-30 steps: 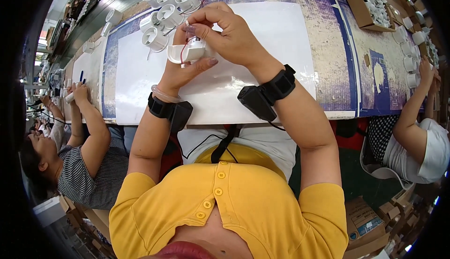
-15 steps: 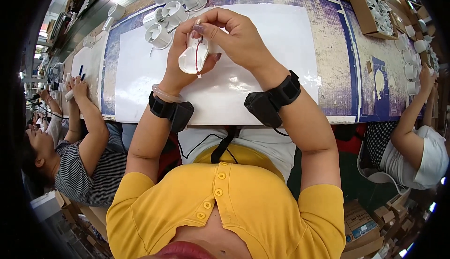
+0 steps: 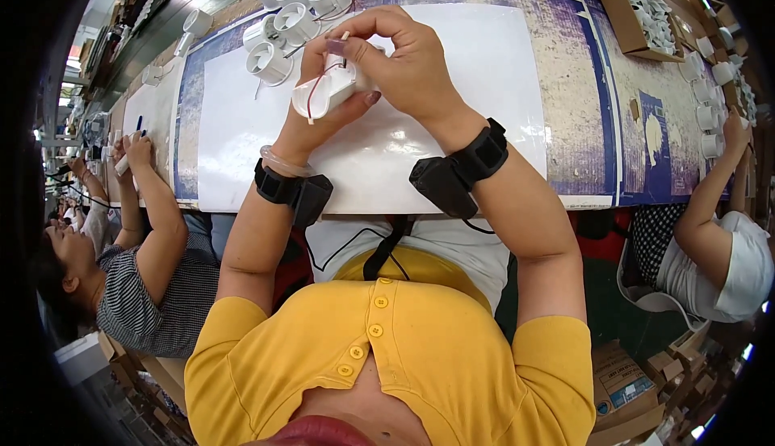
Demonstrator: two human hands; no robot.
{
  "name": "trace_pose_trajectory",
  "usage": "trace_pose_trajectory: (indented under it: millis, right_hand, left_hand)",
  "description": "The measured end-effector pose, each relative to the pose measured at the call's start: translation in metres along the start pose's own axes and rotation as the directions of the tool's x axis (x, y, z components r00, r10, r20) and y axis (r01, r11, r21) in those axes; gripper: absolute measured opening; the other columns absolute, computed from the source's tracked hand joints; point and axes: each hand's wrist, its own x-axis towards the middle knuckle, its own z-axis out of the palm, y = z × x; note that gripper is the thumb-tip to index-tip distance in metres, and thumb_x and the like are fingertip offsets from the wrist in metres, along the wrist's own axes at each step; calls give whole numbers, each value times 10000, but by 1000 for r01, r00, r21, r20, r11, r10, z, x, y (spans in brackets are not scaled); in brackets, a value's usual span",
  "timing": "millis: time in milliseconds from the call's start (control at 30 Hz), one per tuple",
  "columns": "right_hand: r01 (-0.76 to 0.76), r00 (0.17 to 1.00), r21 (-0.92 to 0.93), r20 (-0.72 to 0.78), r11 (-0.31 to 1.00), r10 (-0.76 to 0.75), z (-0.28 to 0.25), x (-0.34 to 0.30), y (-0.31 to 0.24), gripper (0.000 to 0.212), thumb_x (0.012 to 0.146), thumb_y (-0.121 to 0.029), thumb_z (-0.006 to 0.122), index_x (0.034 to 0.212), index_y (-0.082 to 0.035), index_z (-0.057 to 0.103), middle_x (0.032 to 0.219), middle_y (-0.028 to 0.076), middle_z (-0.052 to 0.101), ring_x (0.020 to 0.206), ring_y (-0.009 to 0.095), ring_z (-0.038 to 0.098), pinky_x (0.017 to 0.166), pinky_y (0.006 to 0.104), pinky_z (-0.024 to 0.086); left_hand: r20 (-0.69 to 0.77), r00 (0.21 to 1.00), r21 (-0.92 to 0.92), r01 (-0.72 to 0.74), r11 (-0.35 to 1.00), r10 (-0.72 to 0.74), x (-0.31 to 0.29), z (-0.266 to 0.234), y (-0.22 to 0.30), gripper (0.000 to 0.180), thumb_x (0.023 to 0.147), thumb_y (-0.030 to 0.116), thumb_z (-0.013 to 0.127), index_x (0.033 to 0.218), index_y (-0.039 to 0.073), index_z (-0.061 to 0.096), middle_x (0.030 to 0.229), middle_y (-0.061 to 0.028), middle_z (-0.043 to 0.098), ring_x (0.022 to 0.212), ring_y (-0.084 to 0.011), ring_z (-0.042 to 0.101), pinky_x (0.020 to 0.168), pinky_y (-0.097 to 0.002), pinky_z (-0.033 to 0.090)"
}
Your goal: Manually assemble small white electronic components on a factory production line.
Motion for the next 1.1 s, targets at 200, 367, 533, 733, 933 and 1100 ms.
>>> trace_pose_trajectory:
  millis: [200, 367, 533, 733, 933, 1100]
  right_hand:
    - [-267, 964, 208, 37, 941, 265, -6, 4, 1, 137, 878, -69, 618, 997, -14, 654, 1077, 88, 636, 995, 136, 589, 877, 262, 466]
    - [-225, 968, 404, 197, 887, 156, -19, 13, 6, 216, 925, -175, 548, 1007, 1, 642, 1111, 119, 618, 1038, 156, 574, 905, 283, 453]
    - [-260, 958, 320, 201, 911, 203, -6, 5, 20, 316, 944, -255, 477, 1002, 11, 638, 1137, 134, 595, 1068, 167, 551, 936, 301, 433]
    - [-289, 954, 351, 180, 891, 238, 6, 3, 25, 263, 930, -206, 517, 1008, 16, 636, 1064, 102, 626, 960, 144, 591, 867, 273, 471]
    - [-393, 918, 402, 111, 827, 382, 10, 3, 22, 240, 903, -157, 579, 1044, 30, 633, 992, 73, 662, 858, 118, 627, 785, 244, 507]
    - [-389, 918, 413, 97, 823, 385, 12, 2, 21, 254, 899, -149, 584, 1068, 35, 629, 1004, 85, 664, 893, 122, 628, 801, 254, 508]
  left_hand:
    - [26, 999, 82, 26, 996, -28, 2, -3, 5, 737, 702, 156, 807, 1266, 57, 343, 1177, -108, 544, 1076, -226, 562, 871, -325, 475]
    - [17, 1000, 9, -3, 1000, 3, 1, -3, 2, 888, 703, 151, 801, 1369, 60, 221, 1276, -171, 451, 1131, -256, 535, 924, -330, 461]
    - [14, 999, -20, -46, 999, 47, 3, 3, 0, 1028, 683, 140, 809, 1427, 37, 107, 1372, -225, 311, 1209, -302, 469, 982, -342, 432]
    - [34, 998, 67, -57, 996, 55, 1, 8, -1, 1075, 659, 142, 822, 1423, -8, 81, 1377, -230, 299, 1254, -342, 414, 1003, -368, 417]
    - [-48, 993, 193, -95, 977, 107, 0, 10, -3, 1068, 644, 148, 827, 1413, -16, 105, 1335, -239, 352, 1235, -362, 421, 999, -385, 409]
    - [-53, 993, 207, -95, 974, 108, -1, 10, -5, 1057, 640, 151, 827, 1408, -12, 120, 1323, -242, 367, 1222, -364, 428, 995, -386, 406]
